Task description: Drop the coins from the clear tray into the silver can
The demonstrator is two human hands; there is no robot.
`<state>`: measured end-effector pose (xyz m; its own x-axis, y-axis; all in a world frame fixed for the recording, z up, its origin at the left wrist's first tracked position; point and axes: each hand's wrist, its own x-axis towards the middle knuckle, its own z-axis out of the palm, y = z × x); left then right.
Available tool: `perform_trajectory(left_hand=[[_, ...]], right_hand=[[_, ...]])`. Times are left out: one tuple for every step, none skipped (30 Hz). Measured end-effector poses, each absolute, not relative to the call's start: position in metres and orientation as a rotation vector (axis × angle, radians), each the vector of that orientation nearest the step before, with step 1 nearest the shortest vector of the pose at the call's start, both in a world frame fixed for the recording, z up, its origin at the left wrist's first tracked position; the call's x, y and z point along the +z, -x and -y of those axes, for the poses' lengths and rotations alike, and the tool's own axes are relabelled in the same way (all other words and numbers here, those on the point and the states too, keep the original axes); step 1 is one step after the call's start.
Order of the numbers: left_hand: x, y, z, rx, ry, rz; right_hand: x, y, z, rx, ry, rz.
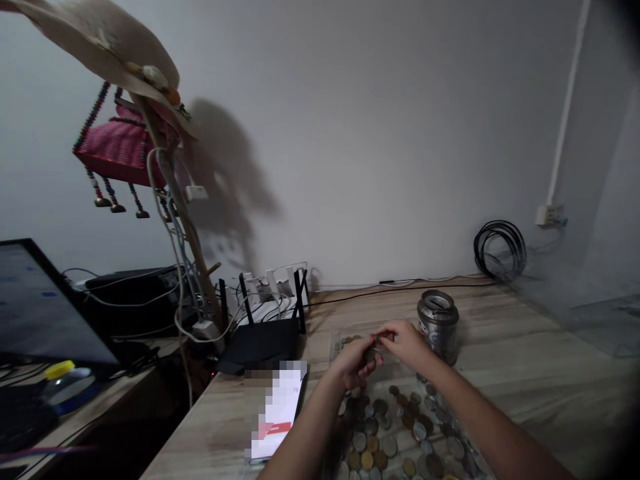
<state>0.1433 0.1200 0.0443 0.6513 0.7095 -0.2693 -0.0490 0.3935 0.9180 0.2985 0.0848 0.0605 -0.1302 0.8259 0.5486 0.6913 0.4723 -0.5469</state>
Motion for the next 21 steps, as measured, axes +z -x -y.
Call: perform_trajectory(left_hand=[[0.046, -0.143, -0.119, 0.518, -1.03, -0.733], [0.048, -0.143, -0.119, 0.506, -0.993, -0.734], [0.049, -0.143, -0.118, 0.504, -0.959, -0.728], [0.05, -0.143, -0.118, 0.505, -0.93, -0.718], [0.051, -0.143, -0.118, 0.506, -0.903, -0.71], [0.051, -0.142, -0.117, 0.507, -0.882, -0.706], [0.051, -0.142, -0.117, 0.502, -0.87, -0.703], [0.051, -0.142, -0.117, 0.494, -0.869, -0.697], [0.051, -0.142, -0.117, 0.485, -0.877, -0.691], [0.05, -0.142, -0.117, 0.483, -0.891, -0.685], [0.049, -0.142, -0.117, 0.493, -0.911, -0.679], [0.049, -0.142, -0.117, 0.51, -0.932, -0.673], [0.048, -0.142, -0.117, 0.532, -0.952, -0.669], [0.047, -0.142, -0.117, 0.553, -0.967, -0.665], [0.046, -0.142, -0.117, 0.571, -0.979, -0.664], [0.046, -0.142, -0.117, 0.58, -0.989, -0.663], [0.045, -0.143, -0.117, 0.582, -0.995, -0.664], [0.045, -0.143, -0.117, 0.579, -1.0, -0.667], [0.044, -0.144, -0.117, 0.575, -1.004, -0.671], [0.044, -0.144, -0.117, 0.572, -1.009, -0.675], [0.044, -0.145, -0.117, 0.57, -1.014, -0.679]], right_hand=[[0.065, -0.304, -0.083, 0.109, 1.302, 1.83], [0.071, -0.312, -0.081, -0.01, 1.336, 1.765], [0.078, -0.321, -0.078, -0.146, 1.375, 1.673], [0.084, -0.331, -0.075, -0.275, 1.414, 1.565], [0.091, -0.342, -0.073, -0.385, 1.456, 1.449], [0.096, -0.353, -0.072, -0.465, 1.508, 1.338], [0.099, -0.364, -0.071, -0.516, 1.563, 1.251], [0.101, -0.374, -0.071, -0.541, 1.616, 1.197], [0.101, -0.383, -0.071, -0.544, 1.659, 1.174], [0.101, -0.39, -0.073, -0.53, 1.692, 1.169], [0.1, -0.396, -0.074, -0.504, 1.713, 1.177], [0.098, -0.399, -0.076, -0.473, 1.721, 1.189], [0.096, -0.402, -0.077, -0.446, 1.72, 1.203], [0.095, -0.403, -0.079, -0.429, 1.715, 1.212], [0.094, -0.404, -0.08, -0.426, 1.712, 1.216], [0.093, -0.404, -0.08, -0.436, 1.709, 1.212], [0.093, -0.405, -0.081, -0.457, 1.711, 1.193], [0.093, -0.405, -0.081, -0.479, 1.716, 1.165], [0.092, -0.406, -0.081, -0.494, 1.725, 1.138], [0.092, -0.408, -0.082, -0.495, 1.739, 1.118], [0.092, -0.409, -0.082, -0.482, 1.754, 1.112]])
